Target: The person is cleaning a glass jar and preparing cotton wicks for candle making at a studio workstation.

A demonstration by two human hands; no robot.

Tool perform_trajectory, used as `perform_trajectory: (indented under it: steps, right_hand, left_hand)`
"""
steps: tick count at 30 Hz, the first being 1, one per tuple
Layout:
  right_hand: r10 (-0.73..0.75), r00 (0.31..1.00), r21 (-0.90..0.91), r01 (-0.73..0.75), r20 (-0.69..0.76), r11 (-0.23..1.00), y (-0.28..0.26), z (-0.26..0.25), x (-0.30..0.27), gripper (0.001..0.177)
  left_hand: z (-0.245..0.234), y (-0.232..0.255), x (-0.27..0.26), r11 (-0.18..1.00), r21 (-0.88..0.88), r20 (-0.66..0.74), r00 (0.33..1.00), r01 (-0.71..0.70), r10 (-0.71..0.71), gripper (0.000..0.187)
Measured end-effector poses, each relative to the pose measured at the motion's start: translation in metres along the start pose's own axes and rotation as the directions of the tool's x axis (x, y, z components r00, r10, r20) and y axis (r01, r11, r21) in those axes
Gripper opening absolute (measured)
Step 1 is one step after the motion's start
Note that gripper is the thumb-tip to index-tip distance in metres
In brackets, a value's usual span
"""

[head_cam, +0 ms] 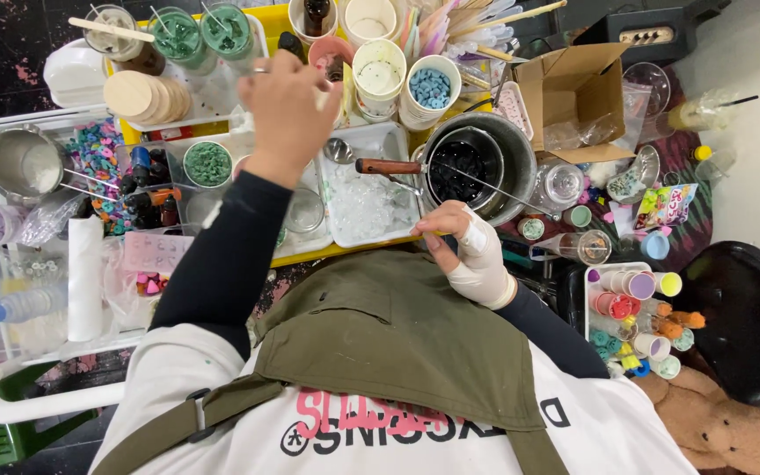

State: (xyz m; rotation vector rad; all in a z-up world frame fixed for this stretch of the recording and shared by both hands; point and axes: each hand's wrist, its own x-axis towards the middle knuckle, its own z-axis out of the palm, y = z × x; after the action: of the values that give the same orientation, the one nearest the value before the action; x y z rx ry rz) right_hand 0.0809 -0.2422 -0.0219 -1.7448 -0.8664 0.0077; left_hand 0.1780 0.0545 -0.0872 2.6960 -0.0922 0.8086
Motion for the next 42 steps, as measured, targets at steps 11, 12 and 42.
perform_trajectory:
  steps: [11, 12, 42]
  right_hand:
    - [0.052, 0.998, 0.015, -0.051, -0.038, 0.999, 0.001, -0.008, -0.012, 0.029]
    - [0.056, 0.998, 0.006, -0.056, -0.035, 0.998, 0.002, -0.009, -0.013, 0.029]
    - [-0.169, 0.984, -0.463, 0.122, -0.062, 0.878, -0.027, 0.009, 0.040, 0.031]
  left_hand:
    - [0.019, 0.014, -0.006, 0.984, -0.022, 0.098, 0.980, 0.175, -0.172, 0.015]
    - [0.007, 0.015, -0.007, 0.972, -0.079, 0.056, 0.975, 0.220, -0.216, 0.013]
    - [-0.126, 0.112, -0.076, -0.148, -0.847, 0.532, 0.809, 0.511, -0.251, 0.075]
